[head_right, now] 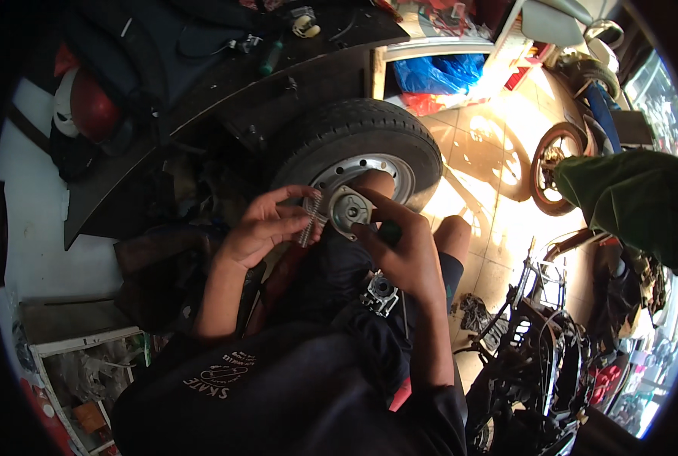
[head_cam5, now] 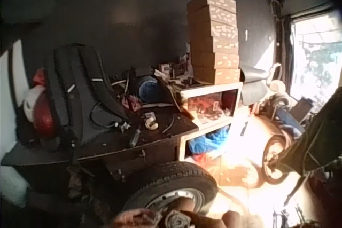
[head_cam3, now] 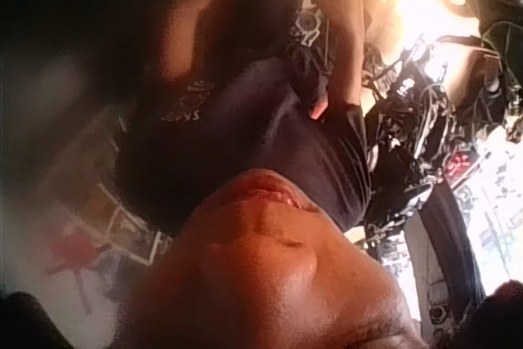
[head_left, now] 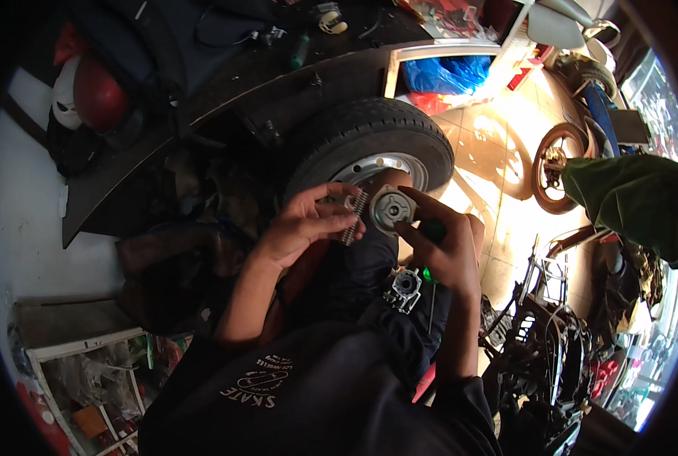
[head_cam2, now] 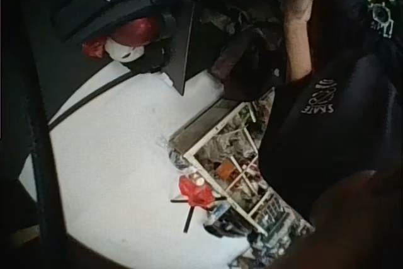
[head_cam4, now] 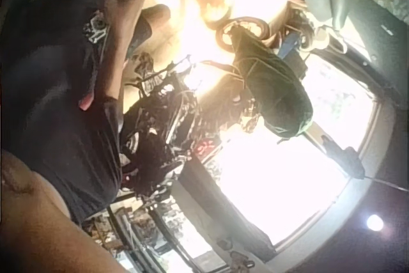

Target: Disassembling and inspecting a motorcycle carburetor using a screwdriver.

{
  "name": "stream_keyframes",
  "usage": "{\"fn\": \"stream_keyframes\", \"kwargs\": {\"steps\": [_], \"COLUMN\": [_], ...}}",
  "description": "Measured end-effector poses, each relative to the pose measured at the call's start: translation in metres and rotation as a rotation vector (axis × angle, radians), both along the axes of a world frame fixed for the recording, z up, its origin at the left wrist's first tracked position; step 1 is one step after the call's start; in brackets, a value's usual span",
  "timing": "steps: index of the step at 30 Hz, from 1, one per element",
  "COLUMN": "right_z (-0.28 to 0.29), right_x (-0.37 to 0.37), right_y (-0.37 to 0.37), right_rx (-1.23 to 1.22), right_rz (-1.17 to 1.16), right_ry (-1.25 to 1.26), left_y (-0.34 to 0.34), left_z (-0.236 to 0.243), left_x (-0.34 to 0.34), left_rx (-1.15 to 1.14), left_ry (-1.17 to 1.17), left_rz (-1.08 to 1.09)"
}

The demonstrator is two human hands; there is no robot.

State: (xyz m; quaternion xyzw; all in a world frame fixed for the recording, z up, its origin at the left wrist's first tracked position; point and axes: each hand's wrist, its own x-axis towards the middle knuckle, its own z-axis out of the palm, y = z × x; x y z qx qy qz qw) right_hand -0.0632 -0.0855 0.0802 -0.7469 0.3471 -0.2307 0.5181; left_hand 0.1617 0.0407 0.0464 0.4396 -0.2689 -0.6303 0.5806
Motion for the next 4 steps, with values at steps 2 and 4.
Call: {"fn": "stream_keyframes", "kwargs": {"steps": [2, 4], "right_z": [0.002, 0.002], "right_x": [0.003, 0.009], "right_y": [-0.003, -0.003], "right_rx": [-0.008, 0.025], "right_rz": [0.014, 0.05], "right_ry": [0.057, -0.041], "left_y": [-0.004, -0.011], "left_z": [0.007, 0.012], "left_x": [0.02, 0.041], "left_rx": [0.025, 0.046], "left_ry": [-0.138, -0.236], "left_rz": [0.158, 0.355]}}
